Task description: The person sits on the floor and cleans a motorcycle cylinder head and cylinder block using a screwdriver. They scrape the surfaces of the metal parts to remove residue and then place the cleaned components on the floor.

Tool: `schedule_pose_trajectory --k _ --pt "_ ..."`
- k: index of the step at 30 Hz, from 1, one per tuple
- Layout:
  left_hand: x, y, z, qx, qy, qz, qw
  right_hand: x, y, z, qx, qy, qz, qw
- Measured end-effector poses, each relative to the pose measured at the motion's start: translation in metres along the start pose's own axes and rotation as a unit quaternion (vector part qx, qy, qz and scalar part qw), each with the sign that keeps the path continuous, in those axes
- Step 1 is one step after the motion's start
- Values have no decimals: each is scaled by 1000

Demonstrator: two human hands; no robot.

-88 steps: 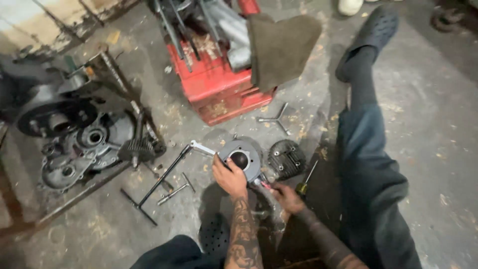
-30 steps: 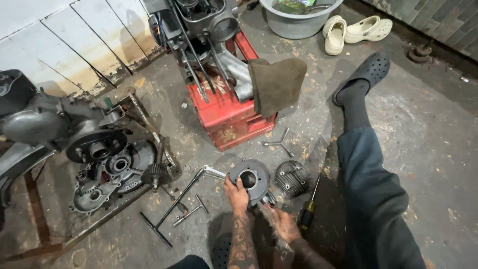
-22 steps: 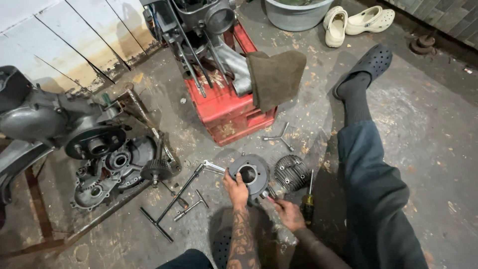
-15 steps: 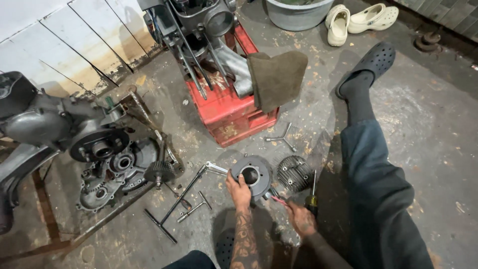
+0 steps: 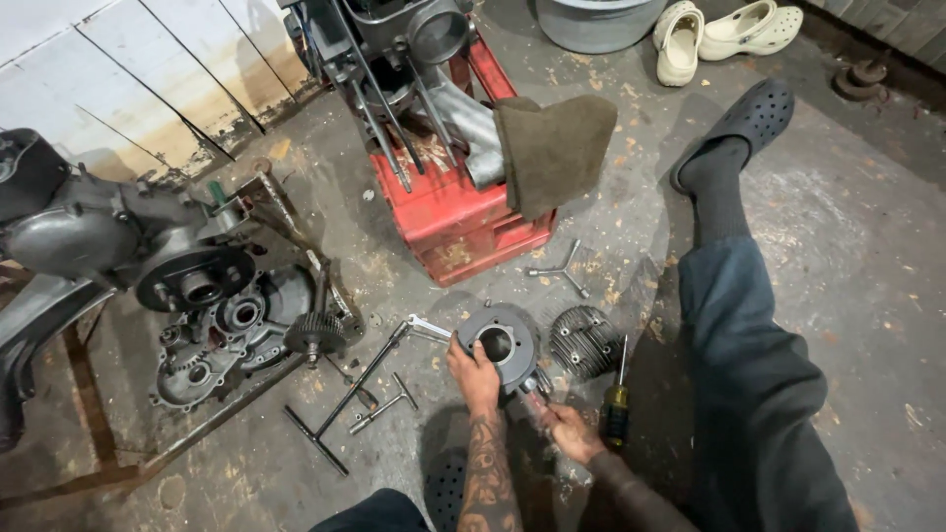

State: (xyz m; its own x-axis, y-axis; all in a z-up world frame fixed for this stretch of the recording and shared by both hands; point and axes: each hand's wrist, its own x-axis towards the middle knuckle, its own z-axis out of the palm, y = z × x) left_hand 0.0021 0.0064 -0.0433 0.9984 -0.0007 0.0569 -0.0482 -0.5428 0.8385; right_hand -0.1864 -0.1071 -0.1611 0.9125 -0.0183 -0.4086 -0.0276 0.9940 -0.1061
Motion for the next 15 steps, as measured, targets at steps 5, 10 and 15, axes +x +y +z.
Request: schedule_pose_trajectory --k 5,10,15 --pt "-2 1 0 -8 2 -4 1000 -3 -20 -25 -565 204 18 799" --pt "-1 -8 5 -3 6 0 1000 -14 -25 43 -556 199 159 791" --pt "3 -16 5 15 13 9 1000 -4 -46 24 -538 160 247 790"
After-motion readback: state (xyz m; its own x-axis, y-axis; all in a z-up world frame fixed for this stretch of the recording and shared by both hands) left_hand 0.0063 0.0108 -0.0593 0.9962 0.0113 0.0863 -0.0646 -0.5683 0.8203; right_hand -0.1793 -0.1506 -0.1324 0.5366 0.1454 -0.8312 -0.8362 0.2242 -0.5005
